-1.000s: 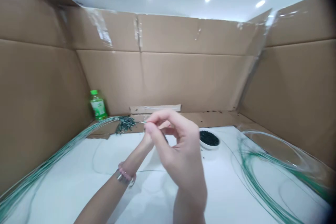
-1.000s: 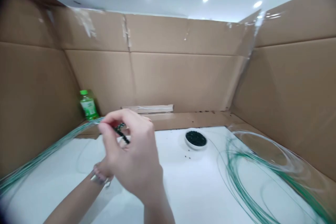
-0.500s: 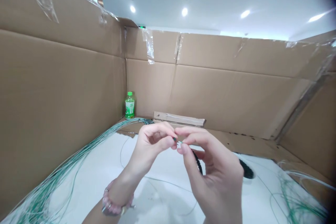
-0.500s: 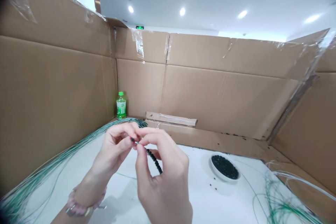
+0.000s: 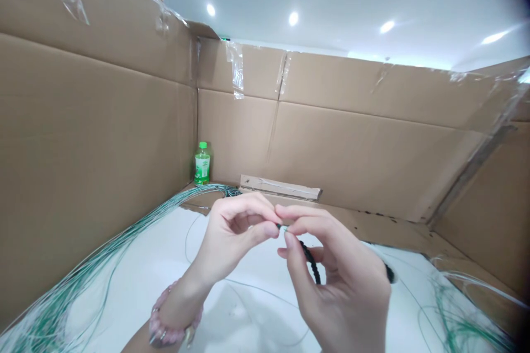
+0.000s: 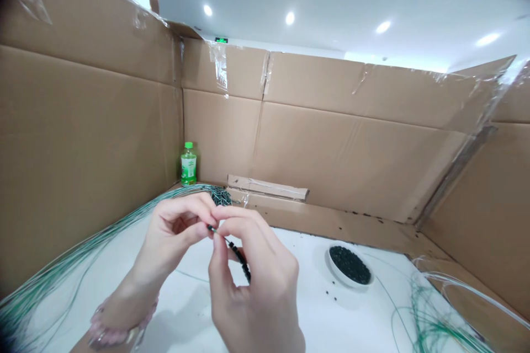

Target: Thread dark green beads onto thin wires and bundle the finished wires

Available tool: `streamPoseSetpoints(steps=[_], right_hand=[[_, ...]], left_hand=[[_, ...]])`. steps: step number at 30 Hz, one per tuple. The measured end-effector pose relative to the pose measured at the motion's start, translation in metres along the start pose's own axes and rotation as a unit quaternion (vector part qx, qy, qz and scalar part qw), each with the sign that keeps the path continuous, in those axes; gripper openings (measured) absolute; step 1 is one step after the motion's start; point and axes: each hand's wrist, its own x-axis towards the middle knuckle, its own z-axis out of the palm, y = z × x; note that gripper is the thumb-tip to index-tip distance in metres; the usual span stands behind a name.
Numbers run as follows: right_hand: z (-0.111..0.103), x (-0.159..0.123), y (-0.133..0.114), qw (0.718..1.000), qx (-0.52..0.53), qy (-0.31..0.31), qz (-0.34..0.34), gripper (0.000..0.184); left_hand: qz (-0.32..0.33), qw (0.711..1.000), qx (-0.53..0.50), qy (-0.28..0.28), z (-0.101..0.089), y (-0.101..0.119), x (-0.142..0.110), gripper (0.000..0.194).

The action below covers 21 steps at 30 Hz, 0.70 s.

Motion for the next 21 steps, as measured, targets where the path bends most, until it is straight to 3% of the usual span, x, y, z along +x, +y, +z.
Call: streamPoseSetpoints(steps=[11,21], right_hand=[[-0.002,0.002,0.002,1.000,-0.006,-0.010,-0.014,0.017],[-0.004,0.002,0.005,0.999,-0.022,-0.041,-0.009,0.017]], left_hand=[[0.013,0.999,0.034,0.015,0.002,0.004,0.001,0.011],[0.071,0.974,0.216,0.006,-0.002,0.011,-0.003,0.015]])
